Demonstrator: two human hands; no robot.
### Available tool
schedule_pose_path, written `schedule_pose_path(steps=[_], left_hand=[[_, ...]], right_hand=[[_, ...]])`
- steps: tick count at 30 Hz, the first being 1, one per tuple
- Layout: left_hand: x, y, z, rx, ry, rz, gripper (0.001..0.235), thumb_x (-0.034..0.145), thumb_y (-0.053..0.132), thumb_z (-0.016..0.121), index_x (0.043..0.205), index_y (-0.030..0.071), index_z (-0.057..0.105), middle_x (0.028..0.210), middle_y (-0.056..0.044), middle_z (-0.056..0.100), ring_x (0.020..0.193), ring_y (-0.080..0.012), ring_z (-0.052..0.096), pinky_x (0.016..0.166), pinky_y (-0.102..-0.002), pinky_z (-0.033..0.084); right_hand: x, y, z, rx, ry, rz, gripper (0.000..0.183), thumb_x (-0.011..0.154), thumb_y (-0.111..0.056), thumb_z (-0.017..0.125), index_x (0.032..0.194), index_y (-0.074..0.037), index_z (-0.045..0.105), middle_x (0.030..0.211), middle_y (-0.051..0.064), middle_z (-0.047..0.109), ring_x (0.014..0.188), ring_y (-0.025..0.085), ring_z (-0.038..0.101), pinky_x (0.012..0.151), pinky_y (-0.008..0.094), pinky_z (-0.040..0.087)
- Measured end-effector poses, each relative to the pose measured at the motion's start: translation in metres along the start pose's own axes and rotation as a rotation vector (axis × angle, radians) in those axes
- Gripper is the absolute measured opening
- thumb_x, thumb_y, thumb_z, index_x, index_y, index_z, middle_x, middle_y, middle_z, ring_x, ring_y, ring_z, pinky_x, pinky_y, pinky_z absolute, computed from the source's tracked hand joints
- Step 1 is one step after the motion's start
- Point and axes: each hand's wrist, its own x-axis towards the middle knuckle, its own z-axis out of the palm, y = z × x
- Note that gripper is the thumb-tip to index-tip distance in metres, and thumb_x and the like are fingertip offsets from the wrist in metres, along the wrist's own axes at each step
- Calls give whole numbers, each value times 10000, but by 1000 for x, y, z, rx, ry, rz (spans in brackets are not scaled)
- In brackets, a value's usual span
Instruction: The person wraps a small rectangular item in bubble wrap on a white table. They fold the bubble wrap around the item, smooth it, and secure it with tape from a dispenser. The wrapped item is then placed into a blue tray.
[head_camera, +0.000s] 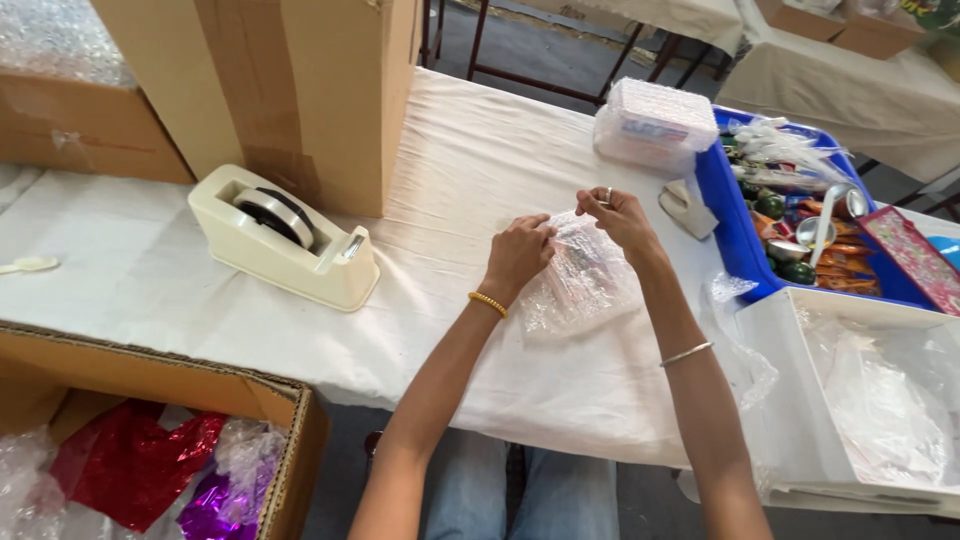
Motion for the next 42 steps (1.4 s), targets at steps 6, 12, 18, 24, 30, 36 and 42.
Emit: schedule_pose_path(steps=[6,12,18,24,30,36,42], left_hand=[[-1,-3,6,14,-14,-2,211,862,141,686,1042,152,795,1282,-21,706,1190,-188,655,849,-360,609],[-2,1,0,11,-8,-3,227,849,156,702,1058,144,791,1280,-27,703,1196,-198,648,830,-366,606],[-1,-2,3,15,-15,3,216,876,157,688,1067,147,786,1283,-29,702,1193,-202,648,834,-367,607],[-1,-2,6,13,-7,-4,204,864,166,702,1048,143,787,1277,-36,705,1192,-204,648,834,-375,609],[-1,-2,4,6,5,0,204,864,164,702,1049,143,786,1274,-33,705,1193,-197,651,835,-376,609],[-2,1,0,-1,3,-5,216,855,171,709,1054,144,786,1266,-36,705,1188,-201,650,836,-380,607],[-1,-3,7,30,-4,4,204,888,160,674,1058,142,785,1282,-37,702,1205,-204,648,847,-372,608]], right_hand=[[-11,-5,0,58,-42,-51,281,986,-369,688,984,-92,734,858,-41,745,733,36,582,663,235,464],[-7,2,-2,161,-71,-42,148,987,-254,705,1008,-109,725,815,13,724,626,56,510,541,201,402],[-5,-7,0,187,-103,46,174,906,-314,711,995,-164,710,974,-49,757,834,19,681,680,217,538],[-2,3,-3,136,-99,60,190,936,-363,717,1017,-195,752,954,-84,746,795,24,597,713,258,488],[-15,-17,0,122,-134,84,203,913,-309,759,1087,-205,762,823,-83,650,716,22,534,661,229,475],[-4,-11,1,105,-134,105,245,881,-232,774,1115,-170,736,798,-75,666,671,13,524,584,214,419],[0,-10,8,64,-172,193,298,866,-188,779,1159,-150,742,683,-60,628,586,37,496,486,222,353]])
